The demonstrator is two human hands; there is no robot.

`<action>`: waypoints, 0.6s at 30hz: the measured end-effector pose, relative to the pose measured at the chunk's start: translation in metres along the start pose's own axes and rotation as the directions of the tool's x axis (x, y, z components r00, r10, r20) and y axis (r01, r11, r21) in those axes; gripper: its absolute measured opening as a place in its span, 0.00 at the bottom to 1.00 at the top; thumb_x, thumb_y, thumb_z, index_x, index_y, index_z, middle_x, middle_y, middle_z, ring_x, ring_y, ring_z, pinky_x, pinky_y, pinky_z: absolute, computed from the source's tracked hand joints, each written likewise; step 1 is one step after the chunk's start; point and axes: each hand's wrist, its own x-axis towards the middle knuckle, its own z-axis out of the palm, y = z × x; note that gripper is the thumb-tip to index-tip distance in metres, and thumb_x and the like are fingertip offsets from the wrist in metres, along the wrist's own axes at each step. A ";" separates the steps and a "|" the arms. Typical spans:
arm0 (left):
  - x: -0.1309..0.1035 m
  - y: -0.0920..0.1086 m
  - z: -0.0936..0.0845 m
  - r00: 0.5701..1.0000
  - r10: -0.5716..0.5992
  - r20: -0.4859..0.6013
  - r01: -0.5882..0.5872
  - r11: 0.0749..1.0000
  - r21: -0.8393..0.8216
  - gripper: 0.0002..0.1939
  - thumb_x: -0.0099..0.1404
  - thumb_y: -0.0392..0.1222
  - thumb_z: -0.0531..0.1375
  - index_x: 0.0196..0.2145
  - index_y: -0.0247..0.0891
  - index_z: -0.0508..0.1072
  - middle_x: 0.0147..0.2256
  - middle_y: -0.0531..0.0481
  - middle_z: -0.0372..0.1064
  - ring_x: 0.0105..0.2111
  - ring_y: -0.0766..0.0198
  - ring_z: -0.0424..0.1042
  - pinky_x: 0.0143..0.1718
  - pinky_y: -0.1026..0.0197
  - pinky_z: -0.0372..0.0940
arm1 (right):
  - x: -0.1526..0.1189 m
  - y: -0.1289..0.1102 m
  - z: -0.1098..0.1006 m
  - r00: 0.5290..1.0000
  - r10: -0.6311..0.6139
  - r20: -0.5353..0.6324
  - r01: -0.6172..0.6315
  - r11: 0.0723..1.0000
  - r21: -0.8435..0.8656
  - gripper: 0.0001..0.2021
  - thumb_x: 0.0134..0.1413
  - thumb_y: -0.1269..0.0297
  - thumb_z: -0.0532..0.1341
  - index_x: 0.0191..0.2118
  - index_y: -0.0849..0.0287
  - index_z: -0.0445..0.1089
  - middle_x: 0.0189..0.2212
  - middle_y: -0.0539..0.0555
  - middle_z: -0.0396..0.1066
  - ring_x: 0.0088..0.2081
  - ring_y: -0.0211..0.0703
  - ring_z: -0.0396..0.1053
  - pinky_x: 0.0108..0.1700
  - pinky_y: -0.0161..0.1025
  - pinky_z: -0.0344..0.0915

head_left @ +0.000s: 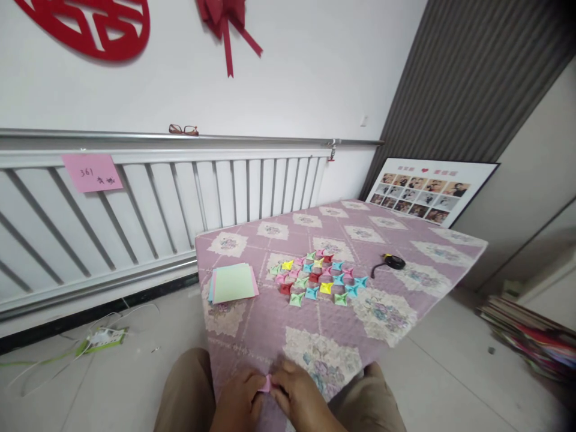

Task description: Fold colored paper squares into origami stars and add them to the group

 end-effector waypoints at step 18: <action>0.004 0.009 -0.004 0.893 -0.278 0.353 0.448 0.485 -0.751 0.16 0.59 0.54 0.58 0.35 0.38 0.71 0.30 0.51 0.71 0.30 0.64 0.68 0.33 0.64 0.62 | -0.012 -0.025 0.013 0.941 0.257 -0.219 -0.210 0.954 0.215 0.11 0.57 0.69 0.50 0.26 0.56 0.64 0.24 0.50 0.66 0.27 0.37 0.66 0.30 0.30 0.61</action>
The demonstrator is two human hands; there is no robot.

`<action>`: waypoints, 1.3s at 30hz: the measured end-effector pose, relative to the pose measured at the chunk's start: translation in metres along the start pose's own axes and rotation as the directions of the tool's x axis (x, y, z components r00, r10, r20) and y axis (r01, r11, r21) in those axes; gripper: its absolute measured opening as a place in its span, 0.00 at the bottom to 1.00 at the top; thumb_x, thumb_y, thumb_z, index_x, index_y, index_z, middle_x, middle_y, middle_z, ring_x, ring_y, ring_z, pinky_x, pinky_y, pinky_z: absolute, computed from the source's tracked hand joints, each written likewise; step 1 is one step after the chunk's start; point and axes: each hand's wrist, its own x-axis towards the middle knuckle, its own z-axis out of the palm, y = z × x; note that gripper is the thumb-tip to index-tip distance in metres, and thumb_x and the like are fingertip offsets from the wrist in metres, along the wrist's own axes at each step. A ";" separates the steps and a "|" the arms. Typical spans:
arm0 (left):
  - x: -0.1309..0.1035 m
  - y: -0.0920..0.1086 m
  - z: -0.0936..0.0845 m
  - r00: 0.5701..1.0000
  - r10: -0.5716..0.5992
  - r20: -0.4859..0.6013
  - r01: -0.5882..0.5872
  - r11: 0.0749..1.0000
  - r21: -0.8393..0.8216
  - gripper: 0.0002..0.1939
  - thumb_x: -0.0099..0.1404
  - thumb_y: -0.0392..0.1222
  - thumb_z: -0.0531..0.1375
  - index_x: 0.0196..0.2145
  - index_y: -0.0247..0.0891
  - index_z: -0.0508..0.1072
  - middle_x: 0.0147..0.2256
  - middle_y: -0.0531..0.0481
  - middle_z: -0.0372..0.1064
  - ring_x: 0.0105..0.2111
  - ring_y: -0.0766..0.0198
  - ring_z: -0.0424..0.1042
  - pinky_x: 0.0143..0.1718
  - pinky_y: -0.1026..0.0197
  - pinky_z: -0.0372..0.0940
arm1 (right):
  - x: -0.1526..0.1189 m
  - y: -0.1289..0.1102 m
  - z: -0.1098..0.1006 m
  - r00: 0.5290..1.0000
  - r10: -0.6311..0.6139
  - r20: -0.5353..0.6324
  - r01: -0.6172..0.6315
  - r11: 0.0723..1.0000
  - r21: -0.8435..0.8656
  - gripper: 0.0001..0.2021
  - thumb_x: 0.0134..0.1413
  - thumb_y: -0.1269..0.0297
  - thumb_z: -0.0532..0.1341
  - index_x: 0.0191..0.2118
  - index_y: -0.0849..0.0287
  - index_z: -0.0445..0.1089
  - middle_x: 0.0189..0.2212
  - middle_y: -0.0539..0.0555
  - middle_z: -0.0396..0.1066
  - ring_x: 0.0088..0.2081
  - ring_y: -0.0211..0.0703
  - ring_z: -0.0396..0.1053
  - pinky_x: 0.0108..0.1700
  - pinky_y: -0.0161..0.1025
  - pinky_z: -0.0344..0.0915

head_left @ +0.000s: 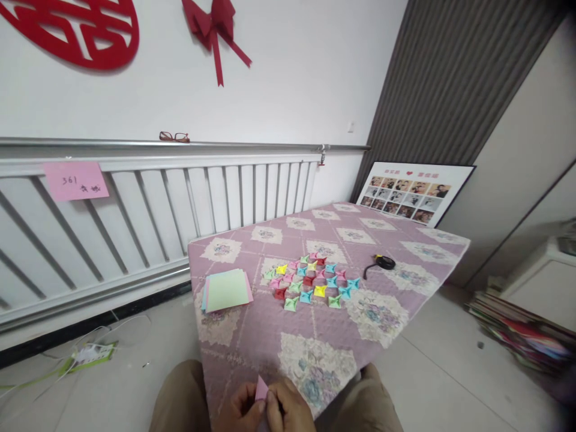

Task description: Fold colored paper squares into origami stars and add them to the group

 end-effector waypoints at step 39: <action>-0.043 0.064 0.006 0.964 -0.079 0.253 0.242 0.654 -0.717 0.20 0.49 0.51 0.70 0.24 0.34 0.68 0.19 0.51 0.67 0.20 0.67 0.65 0.26 0.63 0.58 | -0.006 -0.063 -0.021 0.794 0.256 0.551 -0.546 -0.098 0.832 0.16 0.46 0.52 0.67 0.29 0.60 0.66 0.19 0.50 0.69 0.21 0.36 0.67 0.23 0.30 0.57</action>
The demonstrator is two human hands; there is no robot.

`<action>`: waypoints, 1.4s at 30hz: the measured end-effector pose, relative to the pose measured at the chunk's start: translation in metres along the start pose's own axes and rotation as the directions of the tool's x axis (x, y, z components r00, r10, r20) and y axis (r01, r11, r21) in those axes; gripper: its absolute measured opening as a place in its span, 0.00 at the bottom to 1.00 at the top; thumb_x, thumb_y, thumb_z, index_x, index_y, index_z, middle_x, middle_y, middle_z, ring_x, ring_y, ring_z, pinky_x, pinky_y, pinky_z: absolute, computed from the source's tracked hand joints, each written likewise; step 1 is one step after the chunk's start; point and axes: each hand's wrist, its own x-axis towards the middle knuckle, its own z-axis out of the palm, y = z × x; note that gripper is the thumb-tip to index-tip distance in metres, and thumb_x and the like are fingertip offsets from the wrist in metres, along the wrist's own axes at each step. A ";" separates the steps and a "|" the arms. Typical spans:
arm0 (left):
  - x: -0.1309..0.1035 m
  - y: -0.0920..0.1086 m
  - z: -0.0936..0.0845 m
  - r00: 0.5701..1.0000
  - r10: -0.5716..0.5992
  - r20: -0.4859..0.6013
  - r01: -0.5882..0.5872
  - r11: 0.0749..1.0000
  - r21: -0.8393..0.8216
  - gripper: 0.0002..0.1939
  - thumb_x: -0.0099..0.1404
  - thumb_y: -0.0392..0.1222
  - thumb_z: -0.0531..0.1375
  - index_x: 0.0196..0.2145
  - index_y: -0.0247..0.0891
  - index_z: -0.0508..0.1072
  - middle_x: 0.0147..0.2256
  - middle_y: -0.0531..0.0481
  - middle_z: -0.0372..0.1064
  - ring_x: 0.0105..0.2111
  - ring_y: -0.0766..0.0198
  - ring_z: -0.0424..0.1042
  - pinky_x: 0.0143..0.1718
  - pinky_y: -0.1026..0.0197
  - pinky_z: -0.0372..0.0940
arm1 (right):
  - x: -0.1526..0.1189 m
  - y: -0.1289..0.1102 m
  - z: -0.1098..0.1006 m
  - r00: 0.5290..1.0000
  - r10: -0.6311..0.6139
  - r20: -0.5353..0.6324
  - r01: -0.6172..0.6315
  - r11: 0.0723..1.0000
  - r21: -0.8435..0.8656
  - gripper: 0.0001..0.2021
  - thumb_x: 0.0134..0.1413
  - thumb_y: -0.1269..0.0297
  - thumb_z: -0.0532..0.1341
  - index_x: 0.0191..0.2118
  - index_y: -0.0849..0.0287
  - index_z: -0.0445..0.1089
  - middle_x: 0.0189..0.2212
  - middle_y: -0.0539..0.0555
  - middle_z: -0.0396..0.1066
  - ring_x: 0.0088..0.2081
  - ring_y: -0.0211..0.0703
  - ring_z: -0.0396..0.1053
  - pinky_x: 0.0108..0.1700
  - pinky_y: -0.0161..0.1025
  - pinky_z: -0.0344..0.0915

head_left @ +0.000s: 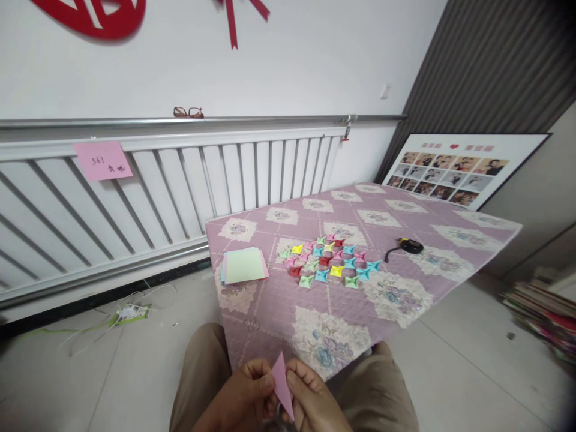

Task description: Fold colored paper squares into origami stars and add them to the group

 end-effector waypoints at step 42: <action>-0.013 0.035 0.021 0.981 0.025 0.195 -0.142 0.773 0.618 0.16 0.58 0.51 0.64 0.40 0.39 0.73 0.37 0.48 0.67 0.39 0.60 0.64 0.41 0.61 0.56 | -0.025 -0.054 -0.022 0.884 -0.160 0.438 0.461 0.152 -0.874 0.02 0.54 0.65 0.60 0.31 0.52 0.68 0.32 0.49 0.74 0.34 0.40 0.70 0.37 0.33 0.61</action>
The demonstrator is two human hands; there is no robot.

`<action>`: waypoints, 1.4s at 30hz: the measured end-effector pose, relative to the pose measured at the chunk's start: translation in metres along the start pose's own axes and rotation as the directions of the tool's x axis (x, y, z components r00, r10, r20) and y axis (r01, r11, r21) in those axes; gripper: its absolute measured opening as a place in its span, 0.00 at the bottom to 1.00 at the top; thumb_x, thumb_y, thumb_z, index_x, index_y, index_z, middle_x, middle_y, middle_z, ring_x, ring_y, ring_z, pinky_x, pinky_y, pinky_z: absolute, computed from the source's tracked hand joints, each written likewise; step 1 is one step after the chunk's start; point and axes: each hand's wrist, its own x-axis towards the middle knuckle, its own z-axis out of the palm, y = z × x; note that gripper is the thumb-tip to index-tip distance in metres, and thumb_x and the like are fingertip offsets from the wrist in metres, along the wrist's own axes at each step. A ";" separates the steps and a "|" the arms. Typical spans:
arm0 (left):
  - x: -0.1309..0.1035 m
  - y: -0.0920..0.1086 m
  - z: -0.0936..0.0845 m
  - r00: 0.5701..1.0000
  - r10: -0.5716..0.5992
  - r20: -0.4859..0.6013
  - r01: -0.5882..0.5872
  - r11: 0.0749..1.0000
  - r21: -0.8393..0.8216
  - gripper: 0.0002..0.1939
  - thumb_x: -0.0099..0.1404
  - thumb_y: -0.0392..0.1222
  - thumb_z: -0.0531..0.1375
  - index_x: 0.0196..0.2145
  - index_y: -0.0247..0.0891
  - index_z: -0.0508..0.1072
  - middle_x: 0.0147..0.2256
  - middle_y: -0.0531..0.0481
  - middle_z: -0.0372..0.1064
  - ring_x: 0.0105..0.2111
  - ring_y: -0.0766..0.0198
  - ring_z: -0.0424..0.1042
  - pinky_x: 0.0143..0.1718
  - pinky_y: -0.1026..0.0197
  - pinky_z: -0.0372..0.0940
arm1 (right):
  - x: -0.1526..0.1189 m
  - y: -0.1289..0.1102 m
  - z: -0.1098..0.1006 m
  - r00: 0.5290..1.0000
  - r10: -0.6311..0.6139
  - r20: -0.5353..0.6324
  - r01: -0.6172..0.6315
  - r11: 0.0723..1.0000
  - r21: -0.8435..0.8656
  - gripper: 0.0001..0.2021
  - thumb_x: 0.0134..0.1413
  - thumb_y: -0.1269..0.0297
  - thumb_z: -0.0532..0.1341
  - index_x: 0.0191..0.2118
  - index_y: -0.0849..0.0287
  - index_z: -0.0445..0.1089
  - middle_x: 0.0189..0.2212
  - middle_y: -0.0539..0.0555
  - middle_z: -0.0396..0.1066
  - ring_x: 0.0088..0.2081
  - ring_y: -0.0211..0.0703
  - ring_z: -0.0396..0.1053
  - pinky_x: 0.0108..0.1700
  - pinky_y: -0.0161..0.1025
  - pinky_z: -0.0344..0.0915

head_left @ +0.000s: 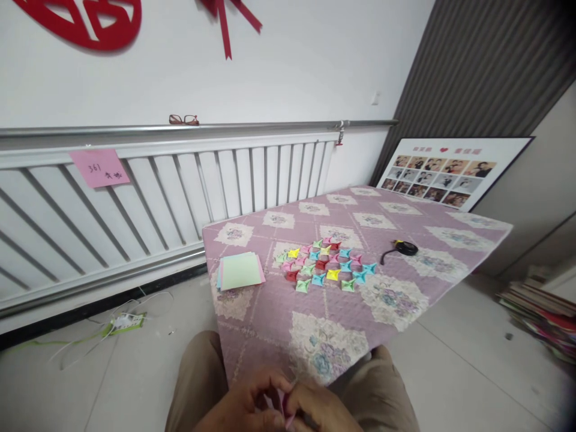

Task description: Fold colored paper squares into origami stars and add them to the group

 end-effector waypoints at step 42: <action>0.009 -0.013 0.026 0.938 -0.043 -0.344 0.135 0.959 0.250 0.12 0.60 0.46 0.55 0.26 0.34 0.68 0.22 0.55 0.58 0.24 0.67 0.57 0.27 0.66 0.52 | 0.013 0.002 0.027 0.813 0.522 -0.259 -0.289 0.747 0.599 0.19 0.48 0.45 0.62 0.24 0.59 0.67 0.21 0.47 0.62 0.26 0.37 0.59 0.30 0.33 0.57</action>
